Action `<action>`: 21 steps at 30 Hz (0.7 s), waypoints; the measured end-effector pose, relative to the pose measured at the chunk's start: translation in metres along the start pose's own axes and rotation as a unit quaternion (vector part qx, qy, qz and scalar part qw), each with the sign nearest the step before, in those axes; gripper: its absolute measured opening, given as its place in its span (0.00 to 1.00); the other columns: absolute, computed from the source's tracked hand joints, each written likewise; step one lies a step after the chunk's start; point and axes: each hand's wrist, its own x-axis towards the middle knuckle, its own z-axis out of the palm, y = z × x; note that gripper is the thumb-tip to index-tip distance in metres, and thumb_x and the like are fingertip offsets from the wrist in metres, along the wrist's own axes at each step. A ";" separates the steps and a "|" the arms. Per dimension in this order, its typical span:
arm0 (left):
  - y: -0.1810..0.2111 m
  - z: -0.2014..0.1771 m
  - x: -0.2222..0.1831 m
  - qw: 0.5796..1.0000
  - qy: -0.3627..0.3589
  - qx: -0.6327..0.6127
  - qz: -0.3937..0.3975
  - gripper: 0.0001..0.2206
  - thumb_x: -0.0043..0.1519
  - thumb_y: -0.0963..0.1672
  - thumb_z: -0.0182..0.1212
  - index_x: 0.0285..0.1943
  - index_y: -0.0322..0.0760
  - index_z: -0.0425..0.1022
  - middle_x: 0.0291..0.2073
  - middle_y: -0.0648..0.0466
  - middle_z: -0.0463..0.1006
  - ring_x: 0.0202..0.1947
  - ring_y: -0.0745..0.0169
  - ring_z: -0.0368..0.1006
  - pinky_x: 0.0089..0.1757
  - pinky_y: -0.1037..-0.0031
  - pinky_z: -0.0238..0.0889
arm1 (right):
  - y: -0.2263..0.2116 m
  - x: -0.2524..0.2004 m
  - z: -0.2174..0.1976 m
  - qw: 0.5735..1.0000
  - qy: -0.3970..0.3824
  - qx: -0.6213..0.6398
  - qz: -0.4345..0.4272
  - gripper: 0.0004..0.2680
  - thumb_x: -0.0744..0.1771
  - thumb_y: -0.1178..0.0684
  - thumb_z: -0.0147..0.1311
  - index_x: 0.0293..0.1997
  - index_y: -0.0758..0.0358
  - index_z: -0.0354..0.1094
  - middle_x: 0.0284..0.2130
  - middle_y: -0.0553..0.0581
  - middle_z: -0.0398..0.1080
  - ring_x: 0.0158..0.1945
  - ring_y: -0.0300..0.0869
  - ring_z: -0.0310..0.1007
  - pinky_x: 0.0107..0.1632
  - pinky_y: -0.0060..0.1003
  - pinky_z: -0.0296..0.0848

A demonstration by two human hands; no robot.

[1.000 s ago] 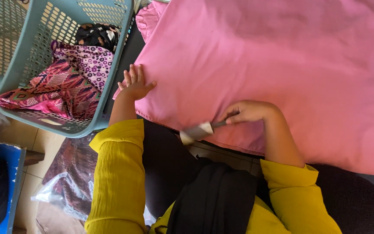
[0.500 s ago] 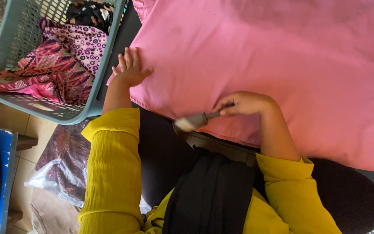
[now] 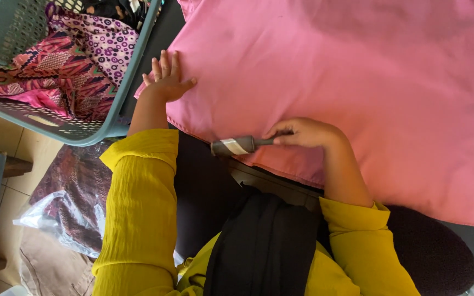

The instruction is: The person cleans a pink garment using a lint roller, spreading the item across a flat surface and applying the roller to the sleeves, torso, and skirt sections before folding it.

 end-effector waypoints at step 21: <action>0.006 -0.004 -0.012 1.000 0.023 -0.011 0.000 0.44 0.68 0.57 0.49 0.82 0.54 0.18 0.78 0.59 0.11 0.78 0.51 0.08 0.69 0.41 0.11 | 0.016 0.031 0.019 0.894 0.438 0.017 -0.093 0.11 0.71 0.51 0.51 0.60 0.54 0.69 0.55 0.50 0.73 0.59 0.39 0.70 0.62 0.34 0.65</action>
